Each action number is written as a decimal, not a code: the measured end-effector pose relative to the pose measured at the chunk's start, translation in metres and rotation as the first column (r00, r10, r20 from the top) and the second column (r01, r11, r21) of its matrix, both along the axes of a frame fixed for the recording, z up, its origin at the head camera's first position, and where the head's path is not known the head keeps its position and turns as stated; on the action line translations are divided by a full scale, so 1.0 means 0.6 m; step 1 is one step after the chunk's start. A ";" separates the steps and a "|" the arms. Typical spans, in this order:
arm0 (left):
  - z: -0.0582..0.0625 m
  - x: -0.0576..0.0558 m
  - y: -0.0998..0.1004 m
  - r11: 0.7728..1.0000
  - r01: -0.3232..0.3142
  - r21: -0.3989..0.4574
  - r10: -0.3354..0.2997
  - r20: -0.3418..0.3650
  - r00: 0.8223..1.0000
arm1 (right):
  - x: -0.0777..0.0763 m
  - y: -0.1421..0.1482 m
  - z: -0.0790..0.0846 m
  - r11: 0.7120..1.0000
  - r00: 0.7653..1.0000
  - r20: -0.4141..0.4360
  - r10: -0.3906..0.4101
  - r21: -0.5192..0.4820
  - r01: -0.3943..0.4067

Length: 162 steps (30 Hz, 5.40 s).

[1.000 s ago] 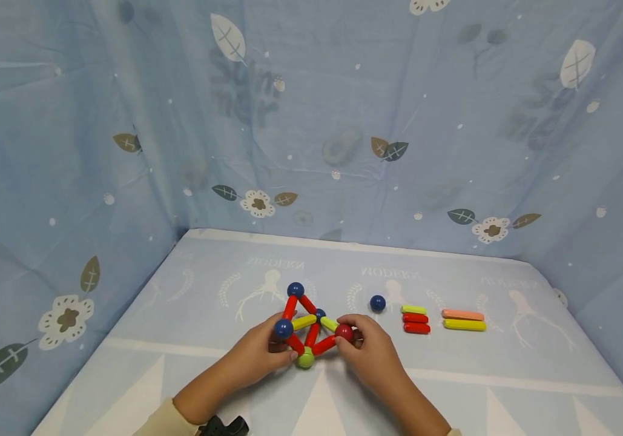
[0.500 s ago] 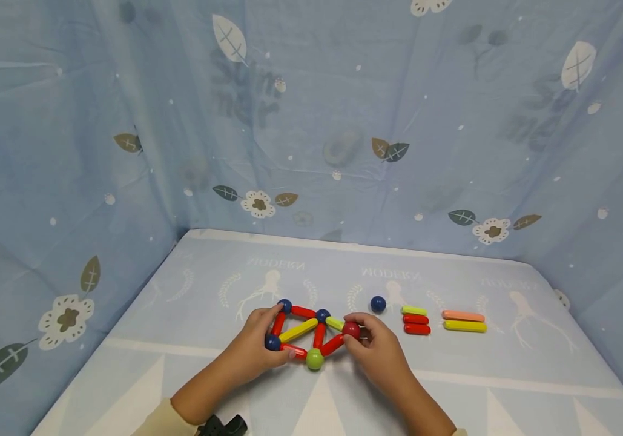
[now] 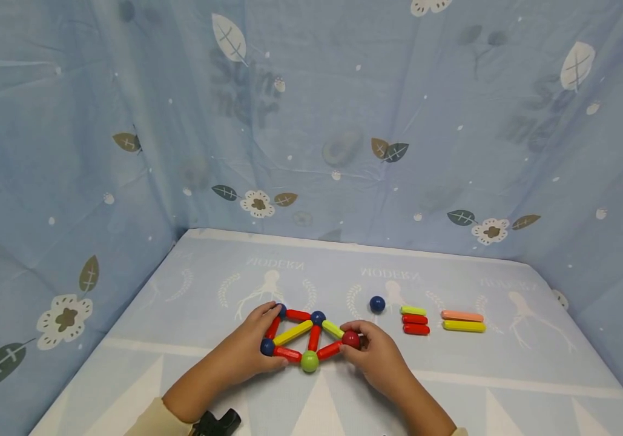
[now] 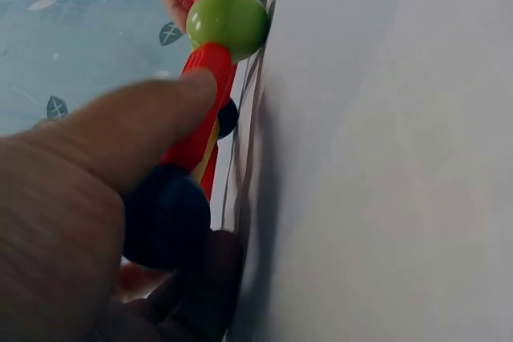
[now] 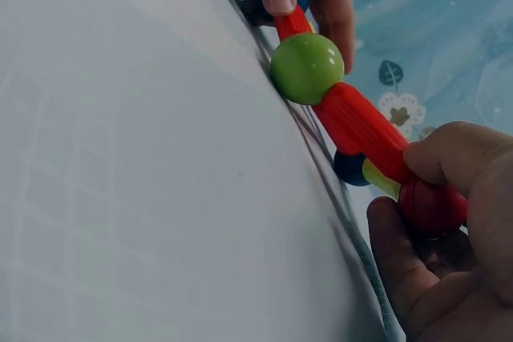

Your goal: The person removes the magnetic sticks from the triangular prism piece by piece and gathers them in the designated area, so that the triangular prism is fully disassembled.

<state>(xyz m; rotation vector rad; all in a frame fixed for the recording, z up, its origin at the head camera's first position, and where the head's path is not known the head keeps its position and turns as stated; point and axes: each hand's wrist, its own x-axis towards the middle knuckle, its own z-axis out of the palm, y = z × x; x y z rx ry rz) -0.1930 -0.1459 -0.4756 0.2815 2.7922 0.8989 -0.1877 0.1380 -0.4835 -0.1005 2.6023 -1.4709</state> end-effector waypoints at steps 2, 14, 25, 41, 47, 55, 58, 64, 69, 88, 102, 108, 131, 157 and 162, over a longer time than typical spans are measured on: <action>0.002 0.001 -0.004 1.000 0.017 -0.007 -0.017 0.001 1.000 | 0.000 0.002 -0.001 1.000 1.000 0.004 0.008 -0.003 -0.008; -0.001 -0.009 -0.024 0.998 0.060 -0.011 -0.060 -0.013 0.998 | 0.001 0.005 -0.007 0.998 0.999 -0.017 0.050 0.034 -0.050; -0.003 -0.012 -0.025 0.999 0.048 -0.018 -0.049 -0.014 0.999 | 0.003 0.005 -0.008 0.996 0.998 -0.021 0.061 0.062 -0.060; 0.000 -0.012 -0.026 0.998 0.060 -0.016 -0.060 0.012 0.998 | -0.011 0.016 -0.005 0.999 0.999 0.017 -0.043 0.022 0.042; -0.001 -0.010 -0.028 0.998 0.068 -0.016 -0.067 0.007 0.998 | -0.020 0.025 0.010 0.994 0.995 -0.012 -0.097 0.039 0.098; -0.001 -0.011 -0.025 0.997 0.080 0.000 -0.080 0.009 0.997 | -0.043 0.047 0.034 0.981 0.981 -0.042 -0.189 0.044 0.191; -0.002 -0.011 -0.025 0.997 0.083 0.000 -0.083 0.002 0.997 | -0.054 0.056 0.040 0.974 0.973 -0.043 -0.226 0.019 0.227; -0.003 -0.011 -0.029 0.996 0.087 -0.009 -0.087 -0.008 0.996 | -0.080 0.065 0.038 0.968 0.967 -0.059 -0.246 0.040 0.249; -0.002 -0.010 -0.028 0.995 0.100 -0.003 -0.100 -0.007 0.995 | -0.098 0.063 0.032 0.957 0.961 -0.033 -0.275 0.082 0.277; -0.007 -0.014 -0.030 0.994 0.108 -0.004 -0.108 -0.008 0.994 | -0.109 0.038 0.000 0.926 0.979 -0.105 -0.173 0.321 0.198; -0.007 -0.014 -0.029 0.994 0.105 -0.009 -0.105 -0.008 0.994 | -0.108 0.039 0.001 0.917 0.979 -0.098 -0.181 0.342 0.204; -0.009 -0.014 -0.028 0.994 0.107 -0.006 -0.107 -0.010 0.994 | -0.110 0.041 -0.003 0.910 0.974 -0.080 -0.210 0.349 0.225; -0.008 -0.012 -0.030 0.994 0.113 0.012 -0.113 -0.016 0.993 | -0.093 0.051 0.044 0.897 0.920 -0.189 -0.344 0.223 0.381; -0.012 -0.010 -0.029 0.993 0.120 -0.003 -0.120 -0.014 0.993 | -0.037 -0.017 0.048 0.842 0.900 0.013 0.435 0.349 -0.412; -0.010 -0.012 -0.030 0.992 0.129 -0.008 -0.129 -0.029 0.991 | -0.029 -0.016 0.044 0.823 0.891 0.021 0.454 0.372 -0.428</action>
